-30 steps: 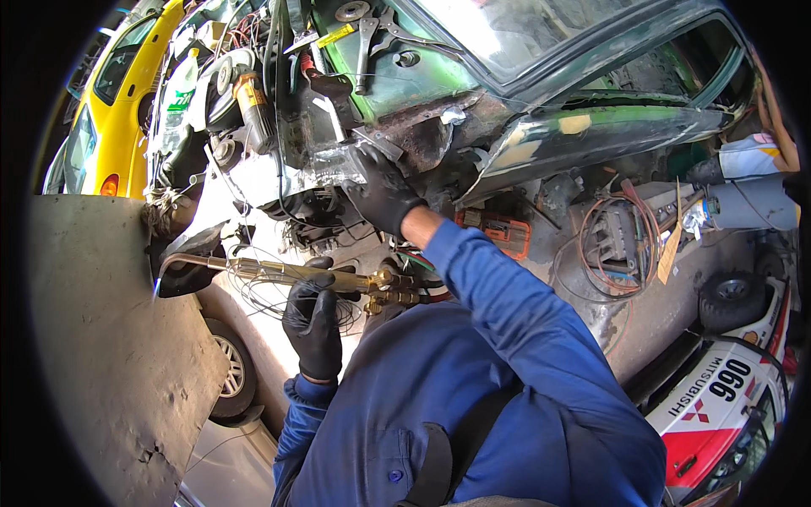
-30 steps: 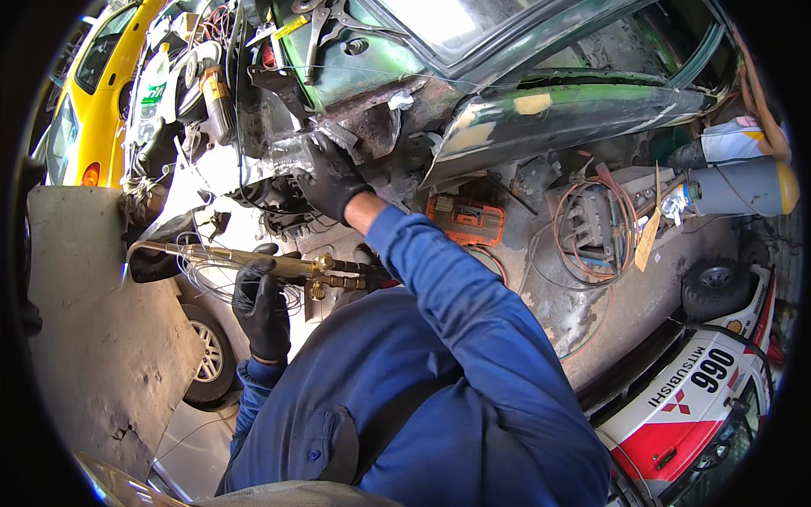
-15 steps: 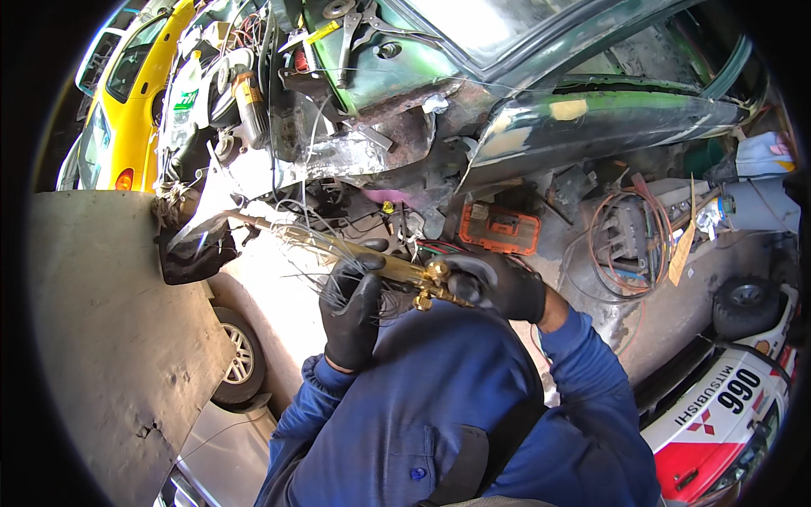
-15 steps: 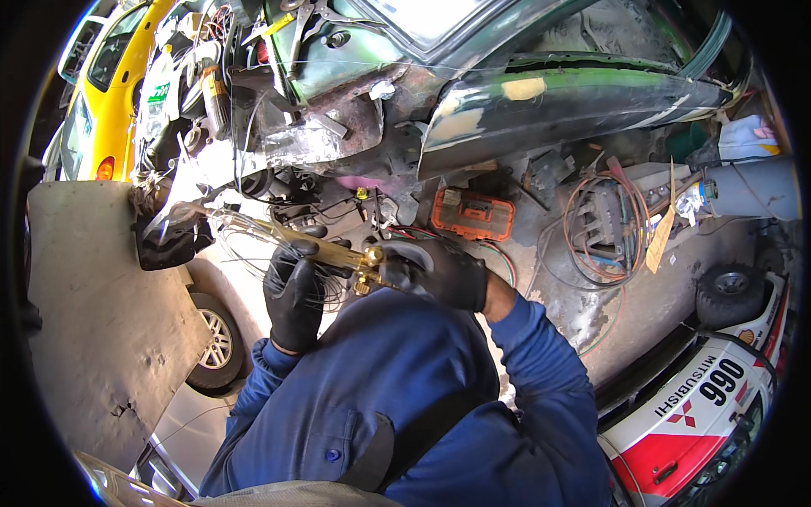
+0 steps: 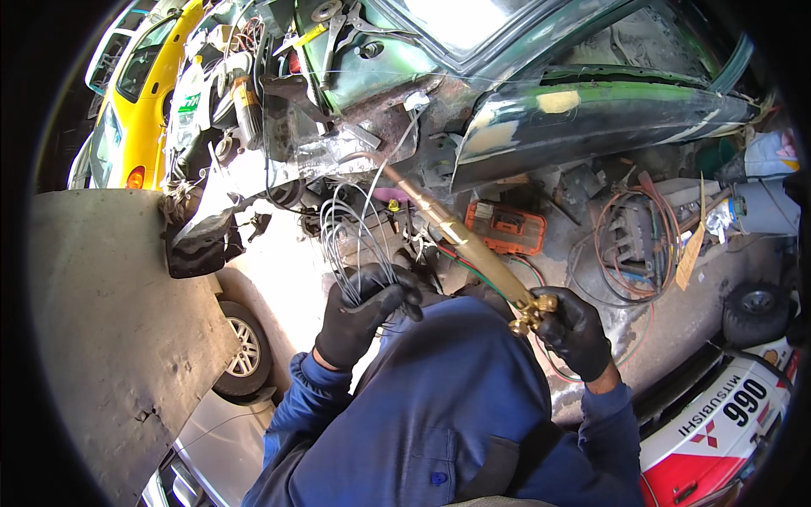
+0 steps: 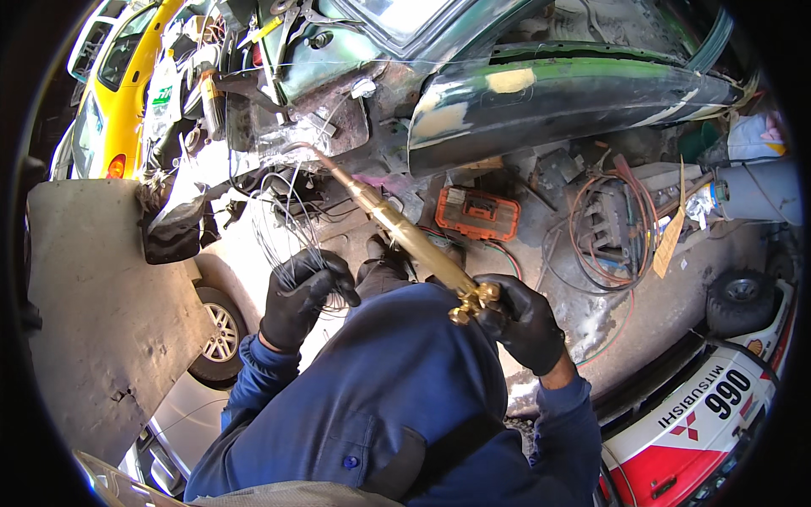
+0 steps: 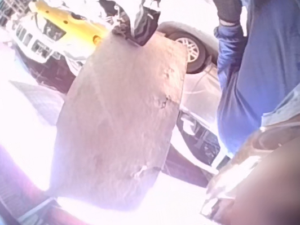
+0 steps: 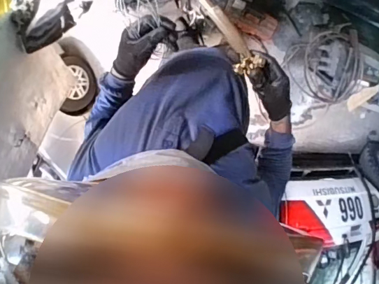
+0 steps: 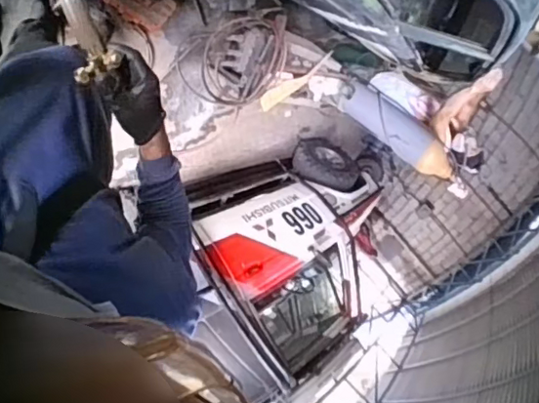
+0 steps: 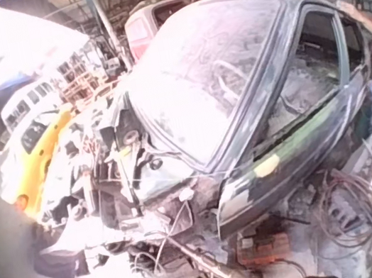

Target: The person uses a welding torch and filler wire to weld a section of a car's front body panel, then uses a hammer to tap the weld area, and finally pours water from a plastic bottle onto the hot metal to cool it.

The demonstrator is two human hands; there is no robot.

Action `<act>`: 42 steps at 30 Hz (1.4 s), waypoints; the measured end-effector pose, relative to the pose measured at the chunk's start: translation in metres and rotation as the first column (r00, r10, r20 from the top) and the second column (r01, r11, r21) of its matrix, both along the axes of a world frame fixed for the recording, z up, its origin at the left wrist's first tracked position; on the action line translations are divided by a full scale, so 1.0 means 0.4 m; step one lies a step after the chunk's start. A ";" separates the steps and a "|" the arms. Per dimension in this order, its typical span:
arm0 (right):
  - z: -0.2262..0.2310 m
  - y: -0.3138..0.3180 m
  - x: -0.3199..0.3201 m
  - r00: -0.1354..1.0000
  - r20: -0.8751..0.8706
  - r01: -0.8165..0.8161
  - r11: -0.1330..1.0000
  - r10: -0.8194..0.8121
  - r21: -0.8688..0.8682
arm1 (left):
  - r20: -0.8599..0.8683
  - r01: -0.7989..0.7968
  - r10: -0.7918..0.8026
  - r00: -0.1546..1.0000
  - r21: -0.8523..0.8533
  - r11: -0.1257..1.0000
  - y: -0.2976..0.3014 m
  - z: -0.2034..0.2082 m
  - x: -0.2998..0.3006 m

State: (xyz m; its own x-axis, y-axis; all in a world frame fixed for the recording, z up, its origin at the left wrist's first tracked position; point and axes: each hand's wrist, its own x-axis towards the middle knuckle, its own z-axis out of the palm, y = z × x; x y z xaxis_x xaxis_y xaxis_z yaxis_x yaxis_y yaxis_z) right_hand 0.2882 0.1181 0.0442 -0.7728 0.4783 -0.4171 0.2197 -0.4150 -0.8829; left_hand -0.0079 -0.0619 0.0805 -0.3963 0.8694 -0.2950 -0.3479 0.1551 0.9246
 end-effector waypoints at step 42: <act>-0.014 0.008 0.092 0.919 0.205 0.284 0.926 -0.337 0.249 | -0.353 -0.132 0.112 0.929 -0.034 0.991 0.098 -0.112 -0.076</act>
State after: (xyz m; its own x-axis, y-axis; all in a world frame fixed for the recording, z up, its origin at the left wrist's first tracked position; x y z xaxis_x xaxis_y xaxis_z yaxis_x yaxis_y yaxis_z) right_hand 0.3249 0.1215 0.0385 -0.4600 0.7745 -0.4343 0.3259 -0.3077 -0.8939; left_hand -0.0384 -0.0228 0.0356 -0.5848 0.7942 -0.1650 -0.0237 0.1867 0.9821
